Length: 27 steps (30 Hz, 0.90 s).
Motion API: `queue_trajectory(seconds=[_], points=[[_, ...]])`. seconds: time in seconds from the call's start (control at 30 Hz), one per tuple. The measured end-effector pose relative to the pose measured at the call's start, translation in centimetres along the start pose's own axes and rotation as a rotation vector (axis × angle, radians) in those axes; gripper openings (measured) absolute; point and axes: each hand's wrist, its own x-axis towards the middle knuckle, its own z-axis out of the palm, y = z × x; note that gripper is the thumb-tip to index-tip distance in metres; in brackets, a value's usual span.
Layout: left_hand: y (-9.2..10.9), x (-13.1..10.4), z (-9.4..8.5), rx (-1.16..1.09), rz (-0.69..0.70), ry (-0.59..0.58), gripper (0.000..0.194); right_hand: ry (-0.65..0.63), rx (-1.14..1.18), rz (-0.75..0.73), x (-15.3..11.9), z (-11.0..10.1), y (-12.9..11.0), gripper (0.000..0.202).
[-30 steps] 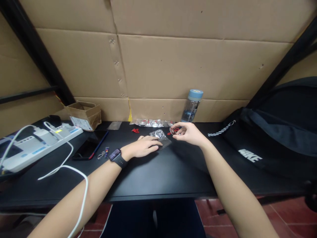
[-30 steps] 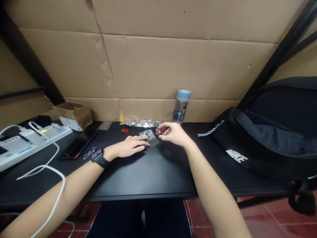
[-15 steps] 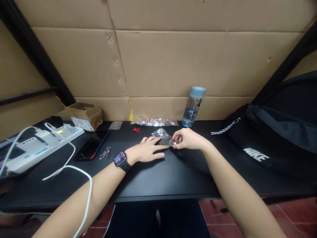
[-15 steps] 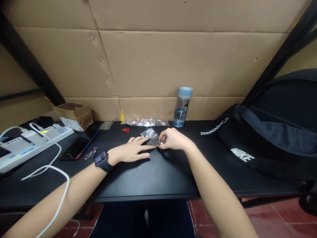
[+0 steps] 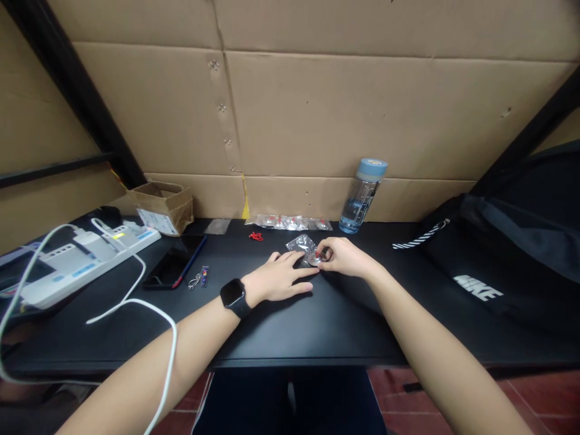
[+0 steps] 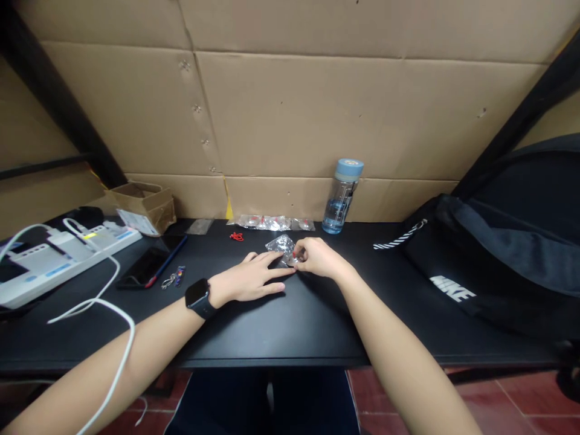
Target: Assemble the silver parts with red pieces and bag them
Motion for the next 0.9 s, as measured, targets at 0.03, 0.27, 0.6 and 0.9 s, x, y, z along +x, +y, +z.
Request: queue_trajectory(seconds=[0.03,0.27,0.6,0.9], points=[[0.0,0.0,0.0,0.002,0.003,0.008,0.056,0.005,0.015,-0.004,0.0,0.1,0.1,0.023],[0.0,0.0,0.0,-0.001,0.029,0.025,0.053,-0.027,0.138,0.002,0.2,0.2,0.5,0.016],[-0.1,-0.1,0.0,0.018,0.030,0.077,0.053,0.182,-0.060,0.009,1.3,2.4,-0.2,0.021],[0.0,-0.2,-0.2,0.030,0.017,0.046,0.053,0.101,-0.080,-0.039,0.6,1.6,-0.3,0.008]])
